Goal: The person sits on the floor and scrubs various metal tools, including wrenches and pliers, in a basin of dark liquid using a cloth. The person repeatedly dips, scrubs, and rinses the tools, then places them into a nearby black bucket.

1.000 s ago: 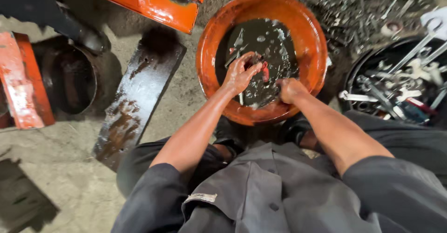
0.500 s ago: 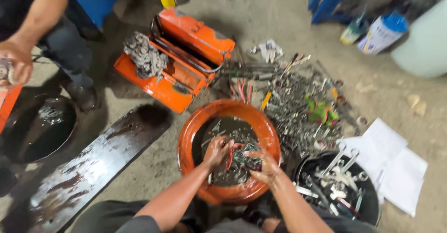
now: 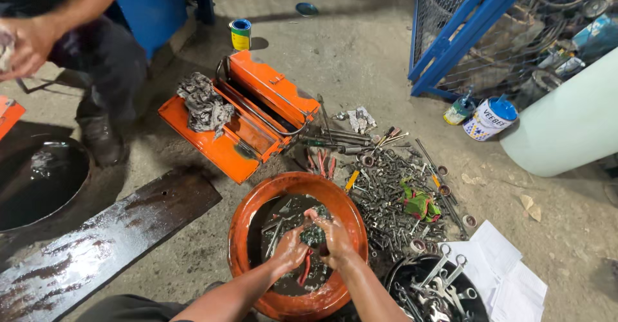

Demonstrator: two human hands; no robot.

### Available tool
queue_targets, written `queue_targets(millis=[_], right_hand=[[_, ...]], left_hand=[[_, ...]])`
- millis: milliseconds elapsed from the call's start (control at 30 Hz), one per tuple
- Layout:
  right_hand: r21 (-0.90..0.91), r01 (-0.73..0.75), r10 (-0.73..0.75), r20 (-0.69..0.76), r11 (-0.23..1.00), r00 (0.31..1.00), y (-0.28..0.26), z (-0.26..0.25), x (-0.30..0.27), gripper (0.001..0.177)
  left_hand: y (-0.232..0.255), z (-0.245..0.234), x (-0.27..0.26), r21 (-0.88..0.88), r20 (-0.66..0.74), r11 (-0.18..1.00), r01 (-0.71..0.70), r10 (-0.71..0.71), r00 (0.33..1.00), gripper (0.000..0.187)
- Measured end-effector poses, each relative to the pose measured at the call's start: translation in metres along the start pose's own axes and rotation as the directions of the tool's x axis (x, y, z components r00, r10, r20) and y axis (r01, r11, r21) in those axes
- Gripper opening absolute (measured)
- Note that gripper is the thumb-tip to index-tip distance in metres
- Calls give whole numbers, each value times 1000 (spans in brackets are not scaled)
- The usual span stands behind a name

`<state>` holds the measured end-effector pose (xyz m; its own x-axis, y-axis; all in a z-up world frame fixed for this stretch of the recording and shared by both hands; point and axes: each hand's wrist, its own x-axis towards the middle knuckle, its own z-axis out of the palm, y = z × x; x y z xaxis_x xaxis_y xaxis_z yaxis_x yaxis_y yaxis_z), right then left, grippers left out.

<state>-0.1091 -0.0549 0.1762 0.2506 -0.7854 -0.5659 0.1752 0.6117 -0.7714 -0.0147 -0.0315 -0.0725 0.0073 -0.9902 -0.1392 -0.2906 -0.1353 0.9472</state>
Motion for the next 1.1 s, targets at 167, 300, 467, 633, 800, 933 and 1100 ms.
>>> queue_targets(millis=[167,300,467,633,800,933,1100], right_hand=[[77,-79,86,-89,994,992,10,8,3,17],[-65,111,-108,57,992,993,22,2,16,22],[-173,281,-256,150,944,955,37,-11,30,29],[-91,148,-141,76,985,987,41,-13,32,24],[-313,79,-118,-110,947,987,35,-19,28,35],[-209,226,-202,127,952,971,53,-42,47,45],[-565,265,-339,-28,781,940,95,-111,87,32]], left_hand=[[47,-19,-14,-623,219,704,340,-261,940,40],[73,-38,-22,-117,180,944,308,-285,942,51],[43,-14,-10,-516,225,802,300,-211,951,25],[-18,24,7,-875,96,476,87,-5,995,39],[-19,19,10,-992,115,-72,106,-119,986,35],[9,-6,0,82,-202,996,-34,50,978,33],[39,-16,-13,87,-314,995,-56,81,946,52]])
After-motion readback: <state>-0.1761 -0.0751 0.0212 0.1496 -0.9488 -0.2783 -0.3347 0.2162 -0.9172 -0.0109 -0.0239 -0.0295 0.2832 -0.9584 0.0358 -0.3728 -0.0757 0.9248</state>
